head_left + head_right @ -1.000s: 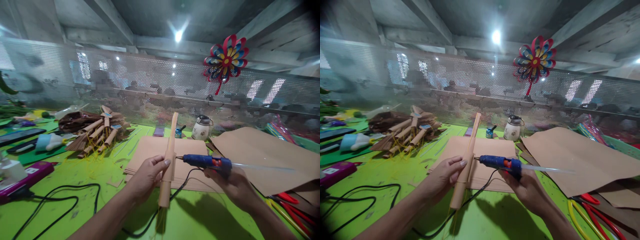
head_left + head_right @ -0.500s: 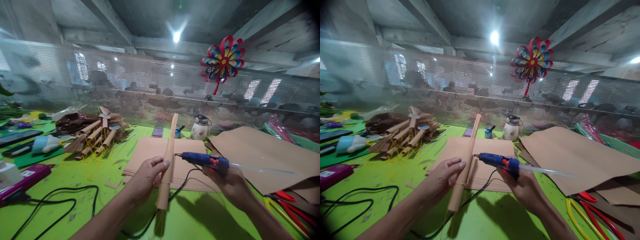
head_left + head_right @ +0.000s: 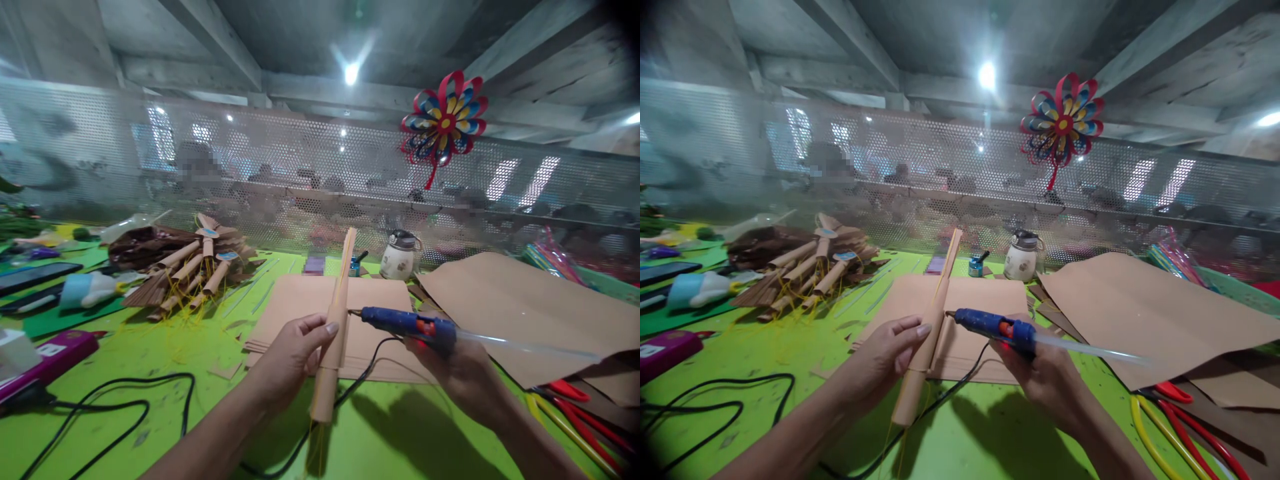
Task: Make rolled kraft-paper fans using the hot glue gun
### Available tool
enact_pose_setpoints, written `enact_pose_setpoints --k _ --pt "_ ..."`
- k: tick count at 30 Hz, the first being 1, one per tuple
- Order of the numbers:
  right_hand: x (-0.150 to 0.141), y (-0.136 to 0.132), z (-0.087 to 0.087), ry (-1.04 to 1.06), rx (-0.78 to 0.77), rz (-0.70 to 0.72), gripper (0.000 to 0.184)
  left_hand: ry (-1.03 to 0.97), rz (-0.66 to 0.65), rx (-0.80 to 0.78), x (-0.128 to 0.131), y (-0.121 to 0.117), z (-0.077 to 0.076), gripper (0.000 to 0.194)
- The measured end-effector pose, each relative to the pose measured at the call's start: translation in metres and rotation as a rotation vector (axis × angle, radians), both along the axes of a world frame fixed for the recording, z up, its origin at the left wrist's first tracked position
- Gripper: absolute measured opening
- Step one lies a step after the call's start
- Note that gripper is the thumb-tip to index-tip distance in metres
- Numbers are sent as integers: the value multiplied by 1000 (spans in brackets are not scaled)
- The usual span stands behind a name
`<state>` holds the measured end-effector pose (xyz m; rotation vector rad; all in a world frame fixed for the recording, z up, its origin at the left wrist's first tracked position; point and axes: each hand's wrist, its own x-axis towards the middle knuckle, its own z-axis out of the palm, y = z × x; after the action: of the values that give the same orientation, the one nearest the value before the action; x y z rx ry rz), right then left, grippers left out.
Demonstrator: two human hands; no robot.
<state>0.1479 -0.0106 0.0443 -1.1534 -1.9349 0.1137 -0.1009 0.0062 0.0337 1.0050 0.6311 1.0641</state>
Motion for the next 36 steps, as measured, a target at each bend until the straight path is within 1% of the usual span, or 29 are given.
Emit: enact_pose_setpoints --k 3,7,12,17,21,25,29,31,36 --pt "2 0 1 -56 -54 39 22 13 8 -16 0 -1 2 31" --pt "5 -3 4 -56 -93 61 21 3 13 -33 0 -1 5 34" --pt "4 -2 3 -39 -84 49 22 2 8 -34 0 -1 3 36" --pt "1 0 1 -54 -37 13 23 14 3 -28 0 0 2 36" --pt "1 1 0 -60 -54 26 21 1 -7 -23 0 -1 2 35" --pt "0 -2 3 -75 -58 52 20 -5 2 -9 -1 0 0 32" --pt "1 -4 6 -15 -14 -9 20 -1 31 -26 -1 1 -2 29" --pt "2 -3 6 7 3 -6 22 -7 31 -29 0 2 -2 26" --pt "1 -1 0 -16 -59 22 22 -18 18 -35 0 0 0 17"
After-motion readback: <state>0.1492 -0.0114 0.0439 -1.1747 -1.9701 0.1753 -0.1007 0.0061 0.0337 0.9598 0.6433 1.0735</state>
